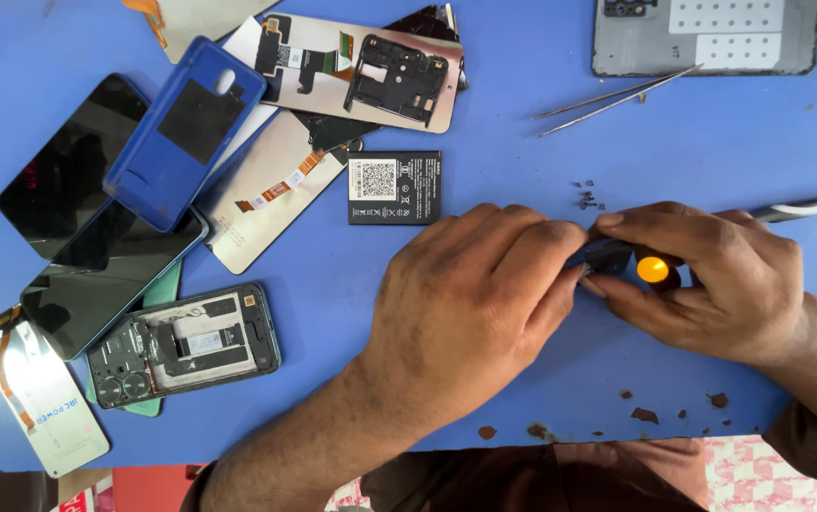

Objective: The person disassembles a smartphone by removing the back cover and battery, then uses a screwdriver to unscrew internal components. The person handles multiple disassembled phone parts and tools on a blue workbench.

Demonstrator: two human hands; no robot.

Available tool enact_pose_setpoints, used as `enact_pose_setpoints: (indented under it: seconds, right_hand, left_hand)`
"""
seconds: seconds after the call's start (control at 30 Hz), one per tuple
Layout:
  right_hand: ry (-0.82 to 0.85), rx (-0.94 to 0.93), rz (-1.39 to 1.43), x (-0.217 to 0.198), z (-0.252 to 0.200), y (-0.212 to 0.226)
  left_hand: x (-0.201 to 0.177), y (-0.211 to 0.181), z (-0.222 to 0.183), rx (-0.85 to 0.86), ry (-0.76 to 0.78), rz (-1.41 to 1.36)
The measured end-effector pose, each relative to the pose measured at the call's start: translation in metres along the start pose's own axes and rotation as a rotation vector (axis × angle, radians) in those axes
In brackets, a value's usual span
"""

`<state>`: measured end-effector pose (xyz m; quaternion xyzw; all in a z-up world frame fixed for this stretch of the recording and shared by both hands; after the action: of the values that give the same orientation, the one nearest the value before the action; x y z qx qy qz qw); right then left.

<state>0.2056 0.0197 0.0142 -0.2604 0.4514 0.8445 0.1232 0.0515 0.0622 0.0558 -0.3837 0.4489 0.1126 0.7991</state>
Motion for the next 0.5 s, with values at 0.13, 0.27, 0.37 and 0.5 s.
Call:
enact_pose_setpoints:
  seconds: [0.13, 0.27, 0.37, 0.5]
  right_hand:
    - [0.036, 0.012, -0.016, 0.001, 0.003, -0.002]
    - [0.112, 0.090, 0.134, 0.008, 0.007, -0.011]
    - [0.209, 0.272, 0.194, 0.019, 0.001, -0.023]
    - [0.151, 0.231, 0.213, 0.016, 0.000, -0.016]
  left_hand:
    - [0.002, 0.001, -0.001, 0.013, -0.013, -0.002]
    - [0.005, 0.003, 0.001, 0.051, 0.006, -0.015]
    - [0.005, 0.005, 0.002, 0.056, -0.032, -0.017]
    - [0.006, 0.007, 0.002, 0.079, -0.041, -0.027]
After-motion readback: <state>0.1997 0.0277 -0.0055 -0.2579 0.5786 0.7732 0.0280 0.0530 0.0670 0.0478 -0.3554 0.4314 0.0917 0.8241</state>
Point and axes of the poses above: each hand's wrist, its own z-axis towards the middle knuckle, its own x-axis out of the palm, y = z × x, the point moved 9 cm from there along z, towards the middle knuckle, and after that the axes turned 13 degrees about z, right-handed, at the moved point
